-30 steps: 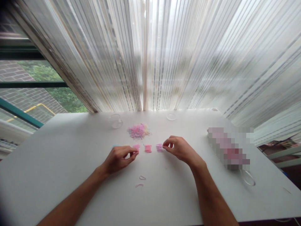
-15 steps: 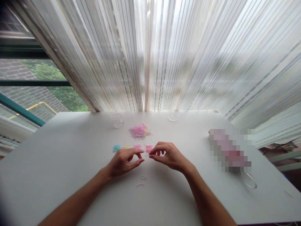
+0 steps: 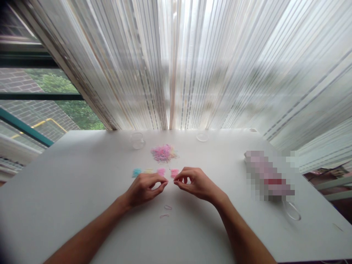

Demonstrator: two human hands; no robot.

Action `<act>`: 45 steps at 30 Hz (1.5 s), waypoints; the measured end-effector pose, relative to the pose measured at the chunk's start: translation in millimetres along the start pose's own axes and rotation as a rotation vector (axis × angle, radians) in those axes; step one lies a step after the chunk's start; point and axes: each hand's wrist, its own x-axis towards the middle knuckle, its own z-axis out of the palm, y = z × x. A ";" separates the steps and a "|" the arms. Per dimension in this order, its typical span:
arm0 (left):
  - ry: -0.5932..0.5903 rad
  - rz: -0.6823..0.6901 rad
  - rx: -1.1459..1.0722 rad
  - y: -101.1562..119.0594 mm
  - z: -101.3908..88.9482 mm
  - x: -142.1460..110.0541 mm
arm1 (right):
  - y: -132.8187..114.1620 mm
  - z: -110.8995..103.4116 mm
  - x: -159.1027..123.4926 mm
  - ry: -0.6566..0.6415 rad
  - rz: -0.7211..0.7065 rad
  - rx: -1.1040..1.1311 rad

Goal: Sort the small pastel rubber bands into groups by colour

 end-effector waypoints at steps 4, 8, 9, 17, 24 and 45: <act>-0.025 0.009 0.008 -0.9 0.1 -0.3 | 6.5 -19.2 -4.3 0.003 0.097 -0.090; -0.044 0.000 0.007 -1.5 0.5 -1.6 | 17.6 -39.4 -10.7 -0.006 0.266 -0.203; -0.053 -0.005 0.006 -1.7 0.6 -1.9 | 19.8 -41.7 -11.5 -0.026 0.301 -0.215; -0.081 -0.028 -0.005 -2.5 0.1 -2.1 | 25.7 -36.8 -9.1 -0.045 0.339 -0.239; -0.098 -0.043 -0.021 -2.4 0.0 -2.5 | 26.6 -35.1 -7.8 -0.045 0.322 -0.299; -0.115 -0.058 -0.021 -2.6 -0.3 -1.8 | 33.8 -35.0 -9.1 -0.006 0.299 -0.382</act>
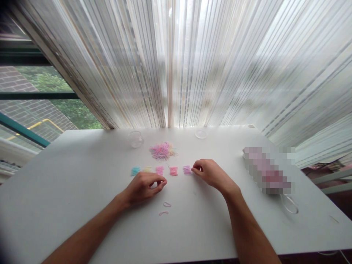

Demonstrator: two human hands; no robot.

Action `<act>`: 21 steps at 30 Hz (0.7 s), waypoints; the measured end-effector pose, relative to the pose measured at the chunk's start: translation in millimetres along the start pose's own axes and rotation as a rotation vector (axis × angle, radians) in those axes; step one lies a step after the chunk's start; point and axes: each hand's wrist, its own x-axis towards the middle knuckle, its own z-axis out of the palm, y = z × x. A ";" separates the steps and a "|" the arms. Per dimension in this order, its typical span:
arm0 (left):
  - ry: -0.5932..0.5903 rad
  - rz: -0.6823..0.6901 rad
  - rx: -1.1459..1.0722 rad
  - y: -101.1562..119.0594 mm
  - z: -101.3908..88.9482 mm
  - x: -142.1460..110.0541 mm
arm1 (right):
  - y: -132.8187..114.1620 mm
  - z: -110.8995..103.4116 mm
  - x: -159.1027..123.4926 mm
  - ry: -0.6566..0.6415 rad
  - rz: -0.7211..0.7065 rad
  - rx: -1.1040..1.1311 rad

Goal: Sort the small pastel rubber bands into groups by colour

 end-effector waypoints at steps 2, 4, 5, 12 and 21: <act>-0.020 -0.007 -0.008 0.6 -1.1 -0.1 | 1.4 -1.1 -0.7 0.001 0.010 -0.006; -0.066 -0.022 -0.017 1.9 -2.8 -0.4 | 1.8 -2.2 -1.8 -0.007 0.023 -0.004; -0.097 -0.032 -0.024 2.8 -3.8 -0.7 | 1.6 -2.7 -2.2 -0.013 0.029 0.000; -0.286 -0.074 -0.106 9.7 -7.4 -2.6 | -2.4 -0.6 -1.8 -0.037 0.044 0.019; -0.412 -0.163 -0.176 18.1 -15.3 -0.1 | -8.0 2.7 -1.2 0.004 0.031 -0.058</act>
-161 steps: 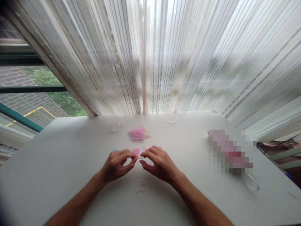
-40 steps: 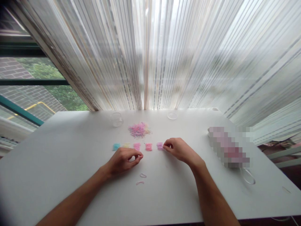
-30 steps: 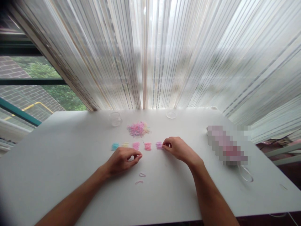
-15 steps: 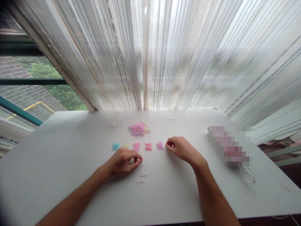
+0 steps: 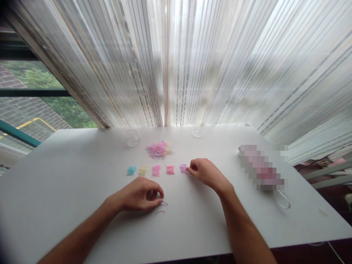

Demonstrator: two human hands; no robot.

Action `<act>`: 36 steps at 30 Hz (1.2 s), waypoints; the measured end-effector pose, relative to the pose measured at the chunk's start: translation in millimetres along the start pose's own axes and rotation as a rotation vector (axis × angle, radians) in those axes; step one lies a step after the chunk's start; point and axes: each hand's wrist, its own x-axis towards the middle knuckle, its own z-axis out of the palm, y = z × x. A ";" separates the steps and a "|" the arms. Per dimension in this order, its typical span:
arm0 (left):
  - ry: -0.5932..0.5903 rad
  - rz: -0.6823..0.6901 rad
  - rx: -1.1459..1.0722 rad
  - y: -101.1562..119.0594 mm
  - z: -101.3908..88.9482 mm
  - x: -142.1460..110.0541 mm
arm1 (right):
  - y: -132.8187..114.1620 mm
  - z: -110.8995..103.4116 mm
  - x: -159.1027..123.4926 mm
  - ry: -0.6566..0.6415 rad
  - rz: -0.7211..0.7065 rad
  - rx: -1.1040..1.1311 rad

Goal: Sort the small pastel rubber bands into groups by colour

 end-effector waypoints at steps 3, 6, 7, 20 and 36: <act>-0.014 -0.019 -0.018 0.4 -1.1 -0.7 | -3.9 -2.8 -2.7 0.027 -0.007 0.007; -0.030 -0.042 -0.034 -0.1 -1.4 -1.2 | -11.9 -6.0 -6.6 -0.021 -0.027 0.081; -0.035 -0.055 -0.040 -0.3 -1.4 -1.3 | -15.8 -6.4 -8.1 -0.060 -0.043 0.119; -0.070 -0.063 0.013 2.3 1.3 2.1 | -59.2 27.3 -17.3 -0.423 -0.263 0.216; 0.007 -0.082 0.005 -4.3 0.8 2.9 | -59.2 31.5 -14.0 -0.278 -0.311 0.168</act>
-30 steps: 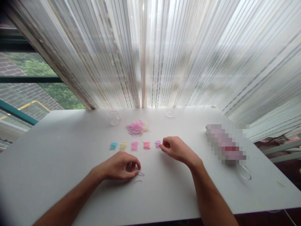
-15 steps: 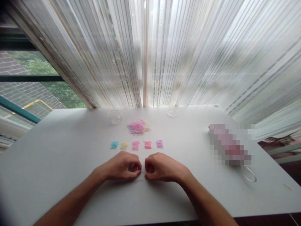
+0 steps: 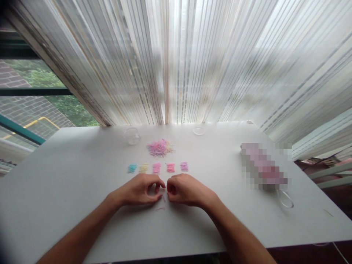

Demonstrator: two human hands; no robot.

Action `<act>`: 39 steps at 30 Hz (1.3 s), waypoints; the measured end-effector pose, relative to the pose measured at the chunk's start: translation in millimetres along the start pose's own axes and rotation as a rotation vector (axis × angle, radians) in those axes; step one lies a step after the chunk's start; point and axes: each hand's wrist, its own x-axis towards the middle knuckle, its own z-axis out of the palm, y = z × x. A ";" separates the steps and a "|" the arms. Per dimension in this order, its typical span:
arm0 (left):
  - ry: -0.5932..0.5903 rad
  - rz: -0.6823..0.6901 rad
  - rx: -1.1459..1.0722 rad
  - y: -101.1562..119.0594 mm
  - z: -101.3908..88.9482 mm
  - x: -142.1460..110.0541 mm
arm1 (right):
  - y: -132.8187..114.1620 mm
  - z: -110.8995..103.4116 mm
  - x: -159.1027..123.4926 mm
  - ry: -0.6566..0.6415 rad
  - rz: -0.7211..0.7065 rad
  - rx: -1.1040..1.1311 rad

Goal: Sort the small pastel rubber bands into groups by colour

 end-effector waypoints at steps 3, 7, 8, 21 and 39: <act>-0.009 0.062 0.047 -0.8 1.8 -0.7 | 0.2 -0.2 -0.9 -0.003 -0.010 -0.005; 0.001 0.089 0.060 -2.9 5.6 -0.3 | -0.6 -1.6 -1.4 -0.021 -0.014 0.009; 0.007 0.091 0.057 -3.6 6.4 0.1 | -0.6 -1.8 -1.3 -0.024 -0.009 0.014; 0.088 -0.046 -0.038 -8.8 -2.4 -1.5 | 7.9 4.0 1.4 0.155 -0.072 -0.027; 0.433 0.121 0.014 -9.4 -0.8 0.8 | 8.0 0.6 3.6 0.449 -0.259 -0.061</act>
